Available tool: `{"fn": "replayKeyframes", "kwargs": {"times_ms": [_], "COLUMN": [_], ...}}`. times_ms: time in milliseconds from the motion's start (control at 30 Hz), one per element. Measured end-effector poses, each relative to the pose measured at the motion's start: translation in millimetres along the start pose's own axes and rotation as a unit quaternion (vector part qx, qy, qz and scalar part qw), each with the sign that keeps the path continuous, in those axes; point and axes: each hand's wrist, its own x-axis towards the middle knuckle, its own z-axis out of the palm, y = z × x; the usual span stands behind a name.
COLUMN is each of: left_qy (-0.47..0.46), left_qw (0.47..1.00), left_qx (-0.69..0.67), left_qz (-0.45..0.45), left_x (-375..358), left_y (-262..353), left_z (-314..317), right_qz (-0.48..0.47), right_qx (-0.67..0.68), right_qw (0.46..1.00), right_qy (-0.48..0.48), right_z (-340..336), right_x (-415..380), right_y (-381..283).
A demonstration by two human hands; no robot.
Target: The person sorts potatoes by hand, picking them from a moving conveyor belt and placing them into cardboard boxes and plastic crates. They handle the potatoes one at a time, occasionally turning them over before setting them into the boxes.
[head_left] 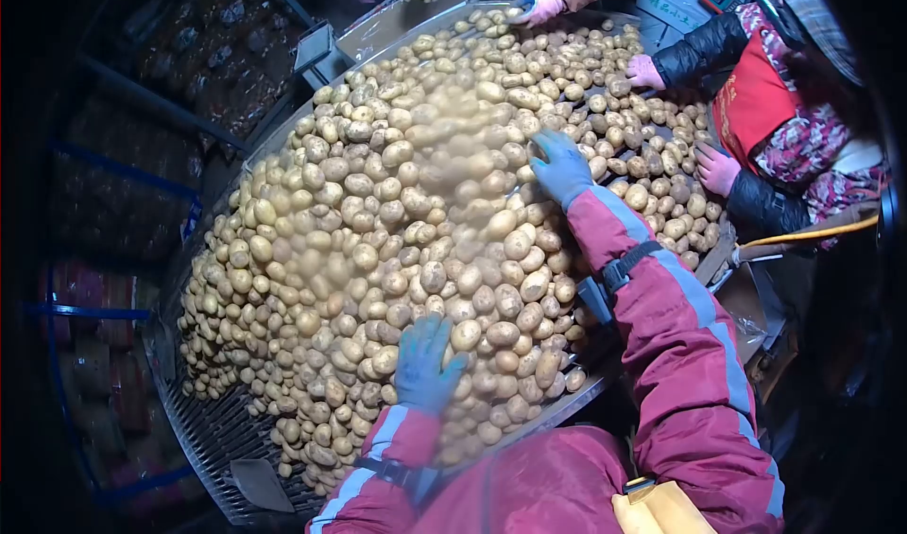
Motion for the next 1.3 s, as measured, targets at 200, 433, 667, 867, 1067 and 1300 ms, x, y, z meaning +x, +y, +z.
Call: {"fn": "replayKeyframes", "kwargs": {"times_ms": [200,433,667,867,1067,1300], "left_qy": [-0.004,0.003,0.004,-0.001,-0.006,0.002], "left_qw": [1.000,1.000,1.000,1.000,0.999,1.000], "left_qx": [0.001,0.006,0.000,-0.017,-0.027,-0.018], "left_qz": [-0.004,0.001,-0.007,-0.011,-0.019,-0.014], "left_x": [4.6,4.8,6.4,7.0,5.7,6.6], "left_y": [-0.4,1.1,4.9,3.2,1.5,-0.6], "left_z": [-1.4,-3.0,-5.5,-6.3,-6.2,-3.1], "right_qz": [-0.020,0.076,0.081,0.204,0.425,0.125], "right_qx": [-0.078,-0.121,-0.056,0.060,0.636,0.351], "right_qw": [0.987,0.966,0.980,0.956,0.640,0.913], "right_qy": [-0.139,-0.218,-0.173,-0.201,-0.072,-0.165], "right_z": [4.8,-2.3,3.4,-51.2,-100.3,1.4], "right_x": [19.0,40.4,29.9,18.9,-1.2,57.3], "right_y": [-2.6,10.7,17.0,63.9,48.0,57.9]}}
